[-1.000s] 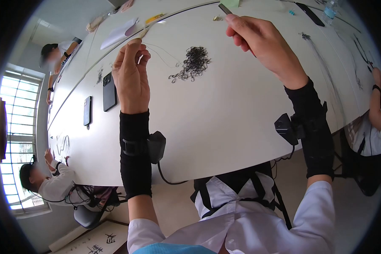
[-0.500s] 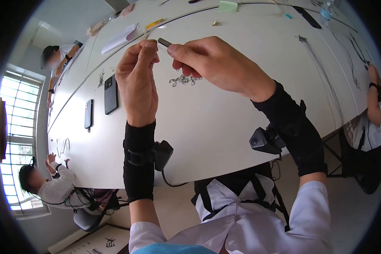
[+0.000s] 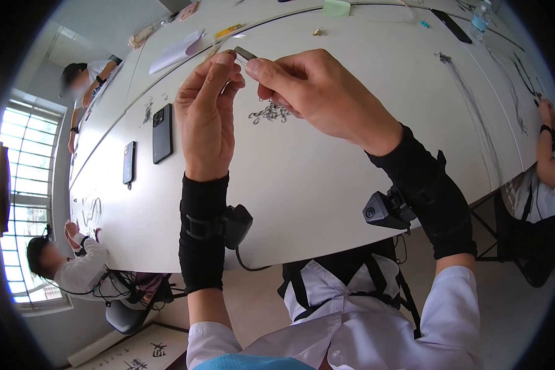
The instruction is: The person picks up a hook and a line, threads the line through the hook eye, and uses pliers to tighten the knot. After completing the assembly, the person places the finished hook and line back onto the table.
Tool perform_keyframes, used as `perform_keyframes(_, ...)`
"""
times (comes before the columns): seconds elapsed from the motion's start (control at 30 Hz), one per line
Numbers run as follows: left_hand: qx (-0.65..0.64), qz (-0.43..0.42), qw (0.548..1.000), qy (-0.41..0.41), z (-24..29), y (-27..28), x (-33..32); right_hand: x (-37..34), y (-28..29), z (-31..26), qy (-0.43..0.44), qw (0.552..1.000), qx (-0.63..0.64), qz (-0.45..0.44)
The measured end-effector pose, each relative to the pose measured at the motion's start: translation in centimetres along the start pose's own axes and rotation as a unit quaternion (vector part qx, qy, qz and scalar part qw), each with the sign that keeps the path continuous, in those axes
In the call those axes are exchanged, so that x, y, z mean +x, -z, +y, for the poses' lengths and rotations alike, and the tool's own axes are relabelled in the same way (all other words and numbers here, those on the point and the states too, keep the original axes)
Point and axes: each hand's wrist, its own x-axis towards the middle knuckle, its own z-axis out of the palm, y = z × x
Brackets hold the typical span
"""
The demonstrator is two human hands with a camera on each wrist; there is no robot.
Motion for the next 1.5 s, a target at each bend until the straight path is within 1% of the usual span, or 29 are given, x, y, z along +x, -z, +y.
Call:
perform_keyframes(0.23,-0.032,-0.014,0.999,0.012,-0.1,0.2,0.0,0.1,-0.1,0.3,-0.009,1.000,-0.011,0.003)
perform_keyframes(0.33,-0.017,0.011,1.000,0.008,-0.3,0.1,0.0,0.2,-0.4,0.9,0.008,1.000,-0.025,0.013)
perform_keyframes(0.43,0.043,0.044,0.998,-0.022,0.0,0.0,0.1,-0.3,-0.2,1.2,0.017,0.999,-0.039,0.031)
perform_keyframes(0.53,0.038,0.051,0.997,-0.034,0.0,1.6,0.8,-1.2,1.6,1.3,-0.036,0.998,-0.034,0.032)
perform_keyframes(0.57,0.037,0.061,0.997,-0.037,0.0,2.1,1.1,-1.5,2.3,1.4,-0.040,0.998,-0.024,0.044)
perform_keyframes(0.63,0.034,0.082,0.995,-0.041,0.1,3.1,1.6,-2.1,4.1,1.7,-0.047,0.997,-0.005,0.066)
perform_keyframes(0.77,-0.017,0.106,0.994,-0.029,0.5,5.4,2.3,-3.5,10.7,3.1,-0.044,0.981,-0.022,0.186)
perform_keyframes(0.8,-0.024,0.135,0.990,-0.031,0.7,5.5,2.6,-3.9,12.4,3.3,-0.052,0.975,-0.019,0.215)
perform_keyframes(0.93,-0.034,0.179,0.983,-0.026,0.6,7.1,3.1,-6.1,19.1,4.0,-0.058,0.947,-0.039,0.314)
perform_keyframes(1.13,-0.044,0.204,0.978,-0.019,0.1,7.9,3.3,-8.9,27.7,6.2,-0.066,0.923,-0.056,0.374)
perform_keyframes(1.23,-0.038,0.187,0.982,-0.006,-0.4,8.1,3.3,-9.5,29.1,6.4,-0.072,0.924,-0.001,0.376)
perform_keyframes(1.33,-0.018,0.180,0.983,-0.015,-0.4,7.7,3.2,-9.0,29.3,7.0,-0.095,0.918,-0.022,0.384)
perform_keyframes(1.37,-0.005,0.159,0.987,-0.025,-0.2,7.5,3.1,-9.0,29.2,6.9,-0.150,0.915,-0.133,0.351)
perform_keyframes(1.4,0.009,0.137,0.990,-0.035,0.0,7.4,2.9,-8.6,28.8,6.5,-0.203,0.896,-0.241,0.313)
perform_keyframes(1.43,0.023,0.115,0.992,-0.043,0.2,7.2,2.8,-8.3,28.4,6.3,-0.254,0.862,-0.345,0.270)
perform_keyframes(1.47,0.030,0.103,0.993,-0.053,0.4,7.0,2.6,-7.6,28.2,6.0,-0.308,0.777,-0.480,0.267)
perform_keyframes(1.5,0.036,0.090,0.993,-0.063,0.5,6.5,2.6,-6.8,28.3,6.1,-0.252,0.763,-0.524,0.282)
